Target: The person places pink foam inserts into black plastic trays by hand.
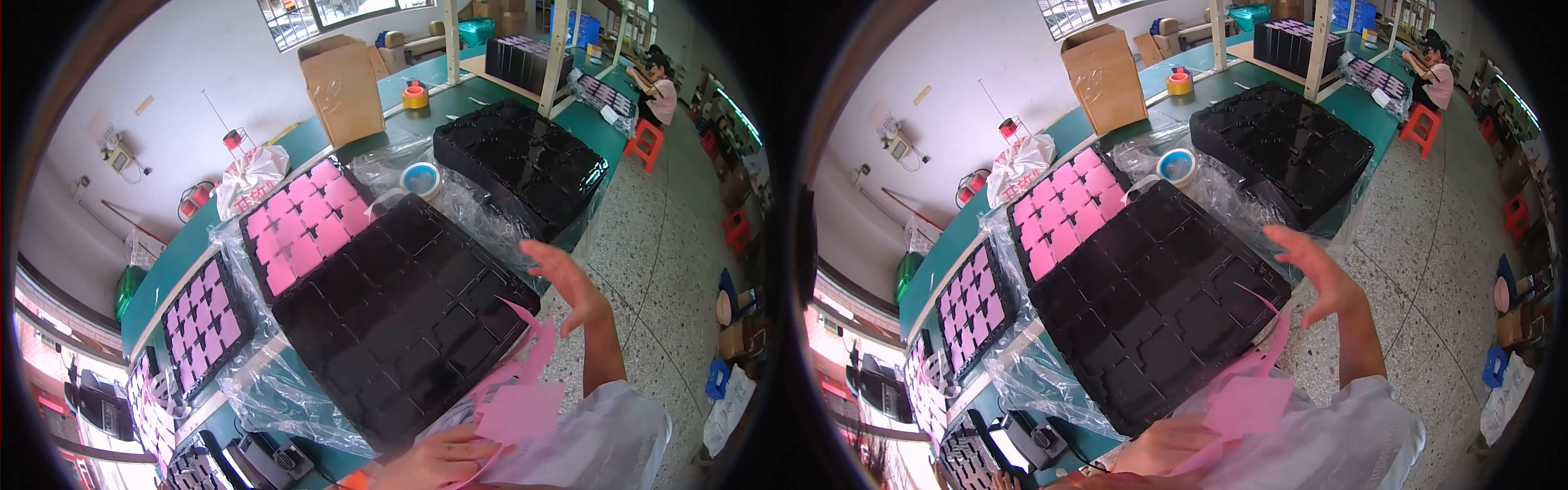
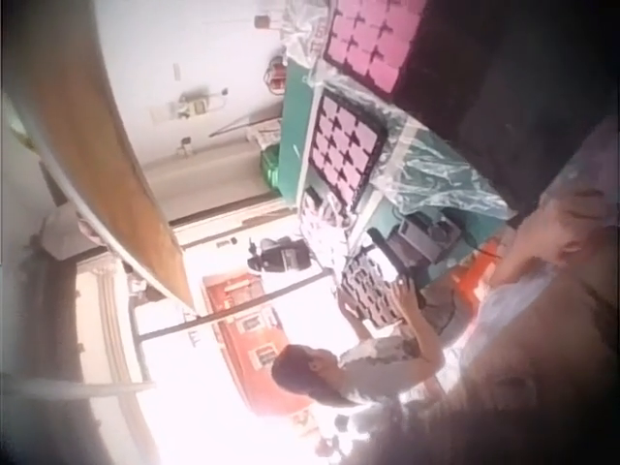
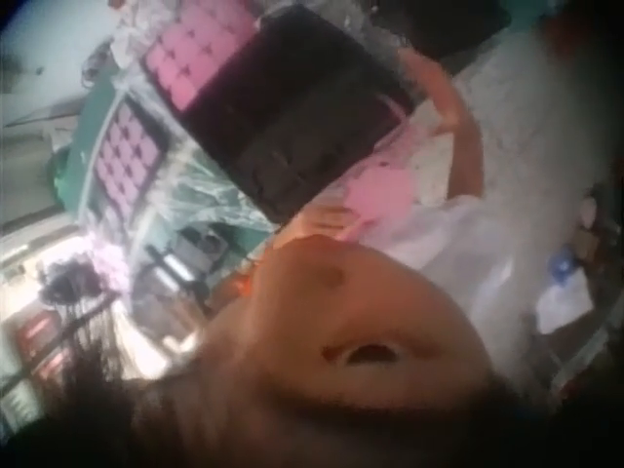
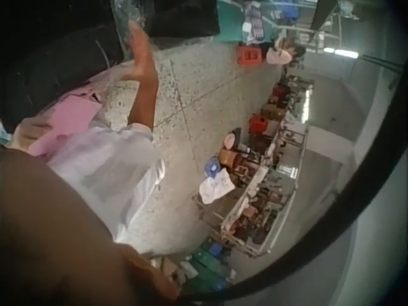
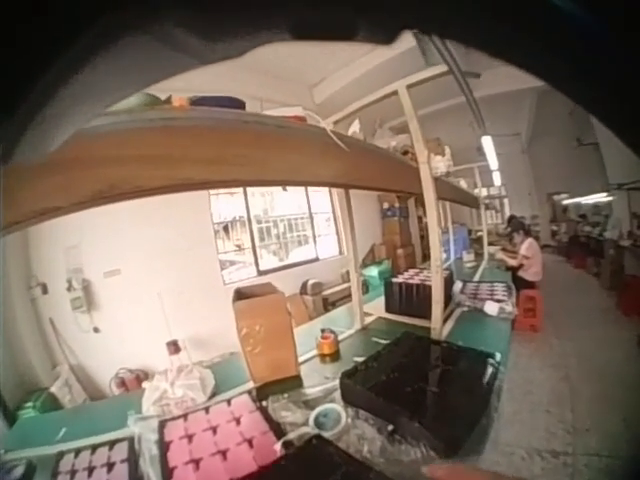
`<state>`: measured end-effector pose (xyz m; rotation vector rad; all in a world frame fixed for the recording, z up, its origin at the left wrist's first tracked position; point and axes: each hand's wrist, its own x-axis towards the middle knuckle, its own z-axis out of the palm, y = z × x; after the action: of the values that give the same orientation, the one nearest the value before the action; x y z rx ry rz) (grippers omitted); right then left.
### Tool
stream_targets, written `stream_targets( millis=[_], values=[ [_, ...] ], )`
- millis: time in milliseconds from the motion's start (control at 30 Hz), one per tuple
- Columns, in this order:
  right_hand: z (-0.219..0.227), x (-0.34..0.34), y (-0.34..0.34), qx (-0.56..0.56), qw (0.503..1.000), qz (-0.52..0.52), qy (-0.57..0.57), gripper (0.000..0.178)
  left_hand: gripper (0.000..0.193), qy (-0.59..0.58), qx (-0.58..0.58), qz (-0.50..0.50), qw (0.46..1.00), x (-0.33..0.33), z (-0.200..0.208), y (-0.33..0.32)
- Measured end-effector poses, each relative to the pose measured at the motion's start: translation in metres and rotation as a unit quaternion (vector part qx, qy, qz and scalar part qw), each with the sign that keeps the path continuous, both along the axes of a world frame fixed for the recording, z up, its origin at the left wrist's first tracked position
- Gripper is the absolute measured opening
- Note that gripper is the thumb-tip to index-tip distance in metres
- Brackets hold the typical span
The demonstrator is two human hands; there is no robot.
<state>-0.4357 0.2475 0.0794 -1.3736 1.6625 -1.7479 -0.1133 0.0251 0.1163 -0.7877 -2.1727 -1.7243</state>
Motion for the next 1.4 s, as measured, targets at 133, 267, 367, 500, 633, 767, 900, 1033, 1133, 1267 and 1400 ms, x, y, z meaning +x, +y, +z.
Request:
stream_targets(
  millis=[133, 267, 367, 500, 633, 767, 900, 1033, 1133, 1267, 1400],
  values=[
    [0.010, 0.012, -0.003, 0.010, 0.982, 0.175, 0.069, 0.114, 0.022, 0.007, 0.045, -0.054, 0.997, 0.003, -0.001, 0.005],
    [0.011, 0.045, -0.006, 0.003, 0.926, 0.376, 0.028, 0.064, 0.022, -0.002, 0.137, 0.002, 0.991, 0.020, -0.006, 0.015],
    [0.019, 0.057, 0.000, 0.062, 0.916, 0.392, 0.055, 0.036, 0.022, -0.007, 0.213, 0.044, 0.976, 0.032, 0.001, 0.010],
    [0.027, 0.059, 0.017, 0.029, 0.951, 0.309, 0.006, 0.021, 0.019, 0.078, 0.121, 0.137, 0.980, 0.047, 0.007, 0.007],
    [0.025, 0.059, 0.020, -0.021, 0.976, 0.216, -0.014, 0.018, 0.012, 0.008, 0.106, 0.319, 0.942, 0.029, -0.001, 0.017],
    [0.042, 0.042, -0.001, 0.082, 0.972, 0.214, 0.048, 0.018, 0.012, 0.029, 0.086, 0.344, 0.935, 0.040, -0.017, -0.001],
    [0.033, 0.026, 0.000, 0.091, 0.977, 0.178, 0.075, 0.021, 0.015, -0.039, 0.031, 0.456, 0.889, 0.056, -0.020, -0.011],
    [0.028, 0.012, -0.016, -0.010, 0.977, 0.208, 0.046, 0.024, 0.018, -0.073, -0.007, 0.429, 0.900, 0.064, -0.030, -0.009],
    [0.037, -0.008, -0.052, -0.064, 0.968, 0.241, 0.030, 0.026, 0.023, -0.100, 0.040, 0.443, 0.890, 0.057, -0.032, -0.010],
    [0.042, -0.038, -0.104, 0.004, 0.972, 0.211, 0.106, 0.031, 0.035, -0.056, 0.067, 0.525, 0.846, 0.029, -0.028, -0.035],
    [0.044, -0.083, -0.185, 0.082, 0.937, 0.254, 0.226, 0.033, 0.016, -0.218, 0.031, 0.634, 0.741, 0.037, -0.031, -0.074]
  ],
)
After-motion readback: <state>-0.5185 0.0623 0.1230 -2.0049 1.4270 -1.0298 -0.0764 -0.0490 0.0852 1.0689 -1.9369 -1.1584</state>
